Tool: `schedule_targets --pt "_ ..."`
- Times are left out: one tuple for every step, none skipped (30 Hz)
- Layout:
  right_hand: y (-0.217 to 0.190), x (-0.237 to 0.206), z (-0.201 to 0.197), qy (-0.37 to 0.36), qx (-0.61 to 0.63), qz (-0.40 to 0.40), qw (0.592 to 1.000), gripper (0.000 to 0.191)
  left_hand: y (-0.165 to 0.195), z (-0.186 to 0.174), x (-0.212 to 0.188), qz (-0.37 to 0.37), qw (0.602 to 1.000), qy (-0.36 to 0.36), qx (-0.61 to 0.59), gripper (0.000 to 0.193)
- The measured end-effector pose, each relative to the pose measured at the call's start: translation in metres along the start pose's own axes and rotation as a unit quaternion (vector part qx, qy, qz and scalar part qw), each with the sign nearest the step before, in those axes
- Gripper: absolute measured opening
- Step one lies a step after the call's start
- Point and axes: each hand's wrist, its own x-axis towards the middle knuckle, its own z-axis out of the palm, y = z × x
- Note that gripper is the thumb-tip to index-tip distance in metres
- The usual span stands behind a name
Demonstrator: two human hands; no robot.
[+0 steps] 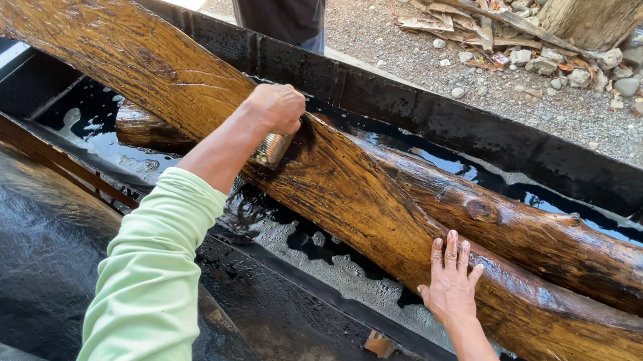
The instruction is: The person pours a dark liquid from a metal can onto a large wooden slab and spreads it with their hand. They repeatedly dip the can into a trough to collect more liquid and continue coating the wood surface.
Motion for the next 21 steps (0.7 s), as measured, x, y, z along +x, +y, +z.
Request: schedule_targets --pt "0.000 0.000 0.000 0.003 0.003 -0.001 1.000 0.110 0.005 0.000 0.002 0.002 1.000 -0.010 0.000 0.023" --pt "0.001 -0.001 0.000 0.004 0.003 -0.001 1.000 0.110 0.010 0.000 0.003 0.004 1.000 -0.021 -0.001 0.023" --pt "0.001 -0.001 0.000 0.006 0.003 -0.002 1.000 0.109 0.015 0.000 0.004 0.004 1.000 -0.031 -0.001 0.023" --pt "0.002 -0.001 -0.001 0.007 0.002 -0.004 1.000 0.109 0.020 0.001 0.004 0.016 1.000 -0.027 0.001 0.023" --pt "0.002 -0.001 -0.001 0.006 0.003 -0.004 1.000 0.110 0.024 0.002 0.004 0.028 0.999 -0.023 0.004 0.024" --pt "0.002 -0.002 -0.002 0.006 0.004 -0.003 1.000 0.110 0.029 0.003 0.004 0.041 0.999 -0.018 0.006 0.024" --pt "0.002 -0.002 -0.002 0.005 0.004 -0.002 1.000 0.111 0.034 0.005 0.004 0.052 0.999 -0.016 0.004 0.022" --pt "0.002 -0.002 -0.002 0.006 0.004 -0.001 1.000 0.111 0.039 0.006 0.004 0.063 0.998 -0.014 0.003 0.021" --pt "0.002 -0.003 -0.002 0.007 0.004 0.000 1.000 0.112 0.045 0.007 0.005 0.075 0.997 -0.012 0.001 0.019" --pt "0.003 -0.003 -0.002 0.008 0.004 0.000 1.000 0.112 0.051 0.009 0.005 0.080 0.997 -0.021 0.001 0.019" --pt "0.003 -0.004 -0.002 0.011 0.005 -0.001 1.000 0.112 0.058 0.011 0.007 0.086 0.996 -0.030 0.001 0.018" --pt "0.004 -0.004 -0.002 0.014 0.006 -0.003 1.000 0.112 0.066 0.012 0.009 0.092 0.995 -0.039 0.002 0.018" --pt "0.005 -0.005 -0.001 0.016 0.007 -0.003 1.000 0.112 0.073 0.015 0.010 0.100 0.994 -0.039 0.006 0.018" --pt "0.006 -0.006 -0.001 0.017 0.009 -0.006 1.000 0.112 0.081 0.017 0.012 0.109 0.993 -0.040 0.011 0.018" --pt "0.007 -0.007 -0.001 0.019 0.011 -0.008 1.000 0.112 0.089 0.019 0.014 0.118 0.992 -0.040 0.016 0.017" --pt "0.008 -0.007 -0.002 0.021 0.012 -0.009 1.000 0.112 0.098 0.020 0.017 0.122 0.991 -0.047 0.013 0.018" --pt "0.009 -0.008 -0.003 0.021 0.013 -0.012 1.000 0.112 0.107 0.021 0.019 0.126 0.991 -0.053 0.009 0.019" --pt "0.009 -0.008 -0.004 0.021 0.013 -0.014 1.000 0.112 0.116 0.021 0.021 0.129 0.990 -0.059 0.006 0.020" --pt "0.010 -0.009 -0.006 0.022 0.013 -0.017 1.000 0.112 0.125 0.021 0.023 0.135 0.989 -0.067 0.008 0.021" --pt "0.010 -0.009 -0.008 0.026 0.016 -0.018 0.999 0.113 0.135 0.020 0.025 0.139 0.987 -0.074 0.010 0.023" --pt "0.011 -0.010 -0.009 0.029 0.018 -0.019 0.999 0.113 0.142 0.020 0.026 0.145 0.986 -0.082 0.011 0.025"
